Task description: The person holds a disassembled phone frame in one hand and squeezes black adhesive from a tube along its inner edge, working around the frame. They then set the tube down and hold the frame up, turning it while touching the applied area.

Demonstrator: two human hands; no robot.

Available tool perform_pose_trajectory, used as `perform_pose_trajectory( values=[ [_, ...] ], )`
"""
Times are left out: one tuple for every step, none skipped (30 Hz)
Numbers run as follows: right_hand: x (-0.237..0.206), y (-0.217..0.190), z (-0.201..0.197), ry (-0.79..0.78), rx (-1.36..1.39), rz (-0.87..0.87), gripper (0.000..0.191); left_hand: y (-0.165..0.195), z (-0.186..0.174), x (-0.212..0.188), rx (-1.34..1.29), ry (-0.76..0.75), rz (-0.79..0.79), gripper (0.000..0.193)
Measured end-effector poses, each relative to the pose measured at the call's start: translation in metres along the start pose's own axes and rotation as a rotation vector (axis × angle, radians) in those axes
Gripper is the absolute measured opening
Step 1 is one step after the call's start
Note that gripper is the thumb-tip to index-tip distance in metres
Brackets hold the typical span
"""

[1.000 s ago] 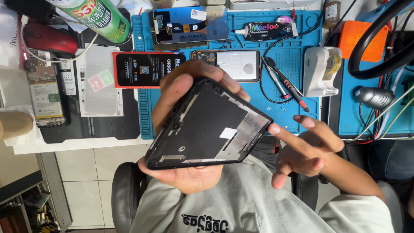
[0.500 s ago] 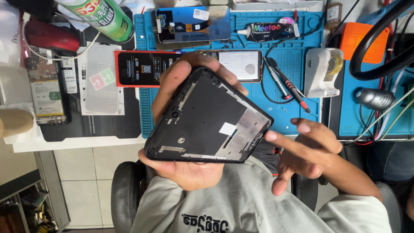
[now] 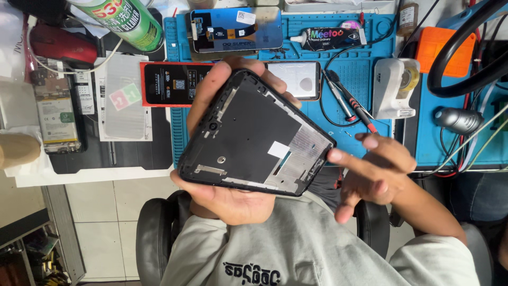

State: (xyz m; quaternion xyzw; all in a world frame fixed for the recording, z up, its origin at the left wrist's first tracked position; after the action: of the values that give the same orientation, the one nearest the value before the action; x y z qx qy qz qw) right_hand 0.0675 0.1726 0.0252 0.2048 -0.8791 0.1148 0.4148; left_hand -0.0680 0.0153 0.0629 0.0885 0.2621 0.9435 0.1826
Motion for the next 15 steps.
perform_pose_trajectory(
  values=[
    [0.000,0.003,0.001,-0.005,-0.026,0.018,0.108,0.000,0.000,0.001,-0.007,-0.011,-0.001,0.092],
    [0.000,0.004,0.001,0.008,-0.041,0.023,0.108,0.001,0.000,0.002,-0.013,-0.022,-0.002,0.091],
    [0.000,0.006,0.001,0.020,-0.055,0.028,0.108,0.000,0.000,0.003,-0.015,-0.031,0.002,0.090],
    [0.000,0.006,0.001,0.032,-0.069,0.034,0.107,0.000,0.000,0.004,-0.007,-0.032,0.003,0.090],
    [-0.001,0.006,0.002,0.030,-0.069,0.036,0.107,0.000,0.000,0.005,0.001,-0.034,0.005,0.090],
    [-0.001,0.004,0.002,0.028,-0.069,0.038,0.107,0.000,-0.001,0.006,0.019,-0.027,0.005,0.090],
    [-0.001,0.002,0.003,0.027,-0.068,0.040,0.107,-0.001,-0.001,0.008,0.047,-0.019,0.010,0.092],
    [-0.001,0.000,0.003,0.043,-0.055,0.049,0.107,-0.002,-0.002,0.010,0.076,-0.011,0.015,0.094],
    [0.000,-0.003,0.003,0.061,-0.041,0.058,0.108,-0.004,-0.003,0.012,0.117,-0.002,0.027,0.097],
    [0.000,-0.005,0.003,0.078,-0.029,0.068,0.109,-0.005,-0.003,0.013,0.129,0.000,0.031,0.099],
    [0.000,-0.008,0.003,0.089,-0.016,0.078,0.110,-0.007,-0.003,0.013,0.142,0.001,0.035,0.101],
    [0.001,-0.010,0.002,0.100,-0.003,0.089,0.111,-0.007,-0.003,0.012,0.128,-0.004,0.033,0.100],
    [0.002,-0.012,0.002,0.108,0.013,0.101,0.112,-0.007,-0.004,0.011,0.113,-0.017,0.024,0.098],
    [0.002,-0.014,0.003,0.106,0.061,0.113,0.111,-0.006,-0.004,0.009,0.099,-0.030,0.016,0.096],
    [0.003,-0.017,0.004,0.105,0.108,0.123,0.111,-0.005,-0.004,0.008,0.082,-0.055,0.005,0.092]
  ],
)
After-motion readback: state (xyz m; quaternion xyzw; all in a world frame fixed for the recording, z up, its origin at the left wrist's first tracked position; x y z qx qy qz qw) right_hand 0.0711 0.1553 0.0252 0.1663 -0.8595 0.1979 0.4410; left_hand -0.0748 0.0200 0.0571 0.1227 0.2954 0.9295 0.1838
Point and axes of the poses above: each hand's wrist, its own x-axis towards the middle knuckle, its own z-axis out of the palm, y = z × x, the point moved 5 cm from there along x, towards the middle knuckle, and after that the axes turned 2 degrees about y, right-handed, at the moved point
